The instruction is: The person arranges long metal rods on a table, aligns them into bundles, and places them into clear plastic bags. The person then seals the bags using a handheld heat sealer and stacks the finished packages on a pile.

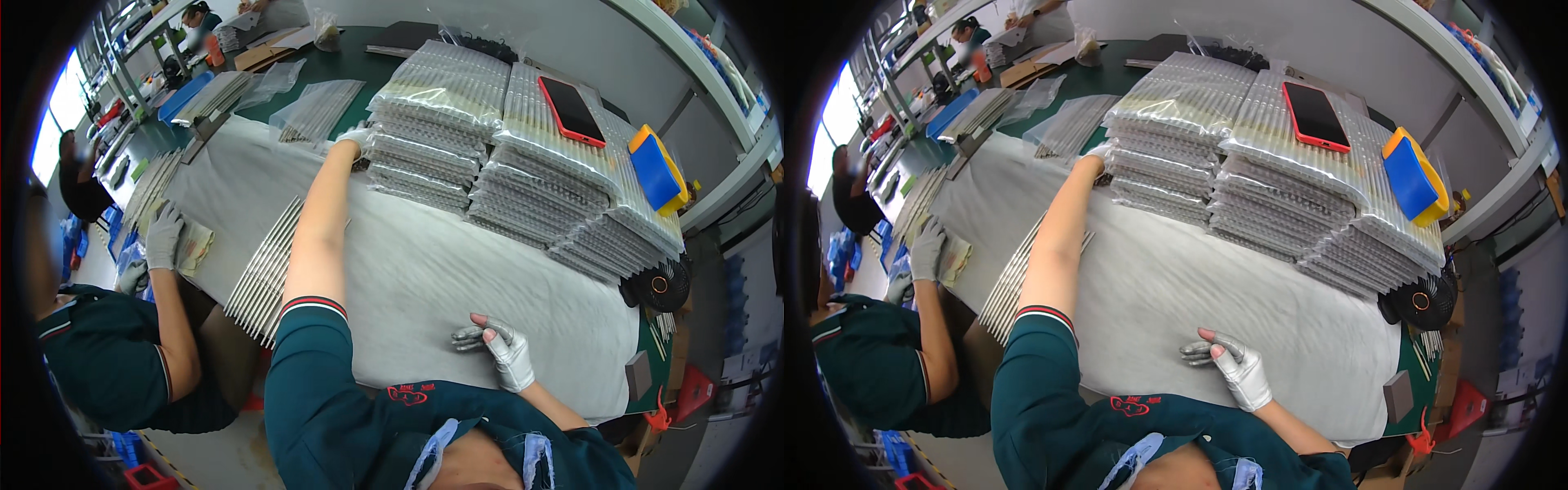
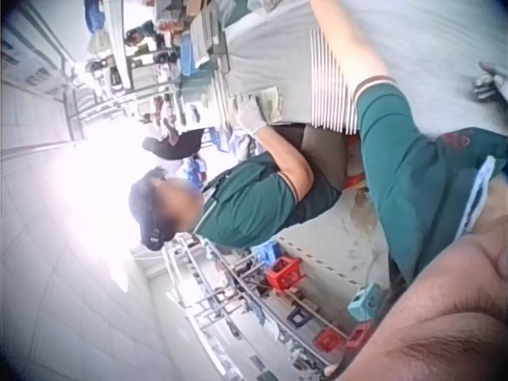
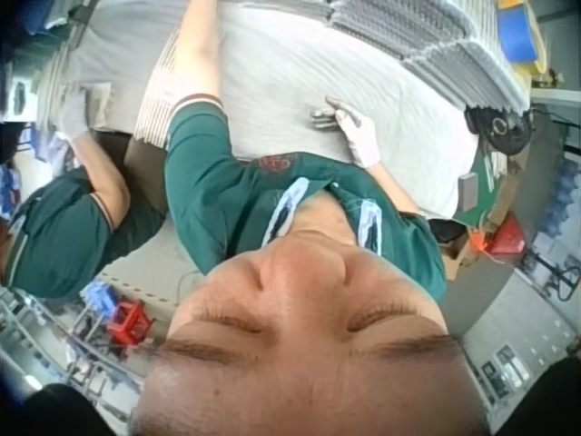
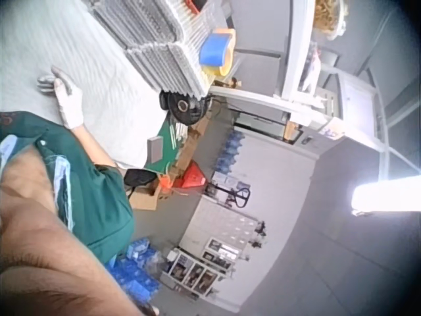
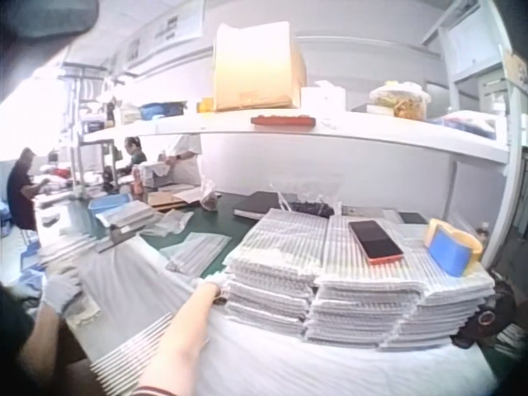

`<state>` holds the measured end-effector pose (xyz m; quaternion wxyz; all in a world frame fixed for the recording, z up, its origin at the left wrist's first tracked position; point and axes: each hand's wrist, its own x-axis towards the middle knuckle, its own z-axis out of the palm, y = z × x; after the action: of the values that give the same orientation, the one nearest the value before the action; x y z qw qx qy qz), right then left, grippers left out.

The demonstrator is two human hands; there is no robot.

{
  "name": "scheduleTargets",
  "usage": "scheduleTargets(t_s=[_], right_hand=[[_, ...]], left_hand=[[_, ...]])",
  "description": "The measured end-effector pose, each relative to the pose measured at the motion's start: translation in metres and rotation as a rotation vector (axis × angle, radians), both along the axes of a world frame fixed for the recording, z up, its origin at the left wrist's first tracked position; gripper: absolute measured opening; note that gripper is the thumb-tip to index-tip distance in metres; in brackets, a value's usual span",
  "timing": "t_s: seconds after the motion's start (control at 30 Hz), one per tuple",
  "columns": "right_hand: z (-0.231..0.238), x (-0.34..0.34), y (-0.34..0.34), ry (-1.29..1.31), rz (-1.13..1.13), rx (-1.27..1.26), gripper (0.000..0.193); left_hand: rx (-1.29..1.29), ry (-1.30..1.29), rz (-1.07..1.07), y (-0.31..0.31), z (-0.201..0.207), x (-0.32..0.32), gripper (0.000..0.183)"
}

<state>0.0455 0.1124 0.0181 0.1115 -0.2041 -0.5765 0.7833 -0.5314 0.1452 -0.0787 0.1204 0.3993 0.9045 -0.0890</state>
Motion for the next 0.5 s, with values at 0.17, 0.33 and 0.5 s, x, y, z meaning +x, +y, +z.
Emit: scheduleTargets(t_s=[0.17,0.33,0.5], right_hand=[[-0.003,0.000,0.001,-0.016,-0.040,0.019,0.045],[-0.007,-0.001,0.001,-0.024,-0.043,0.019,0.045],[-0.008,0.000,0.000,-0.020,-0.029,0.015,0.047]], left_hand=[[0.095,0.126,-0.187,0.006,-0.005,0.011,0.051],[0.171,0.152,-0.275,-0.008,0.003,0.028,0.044],[0.246,-0.072,-0.169,-0.018,0.030,0.022,0.043]])
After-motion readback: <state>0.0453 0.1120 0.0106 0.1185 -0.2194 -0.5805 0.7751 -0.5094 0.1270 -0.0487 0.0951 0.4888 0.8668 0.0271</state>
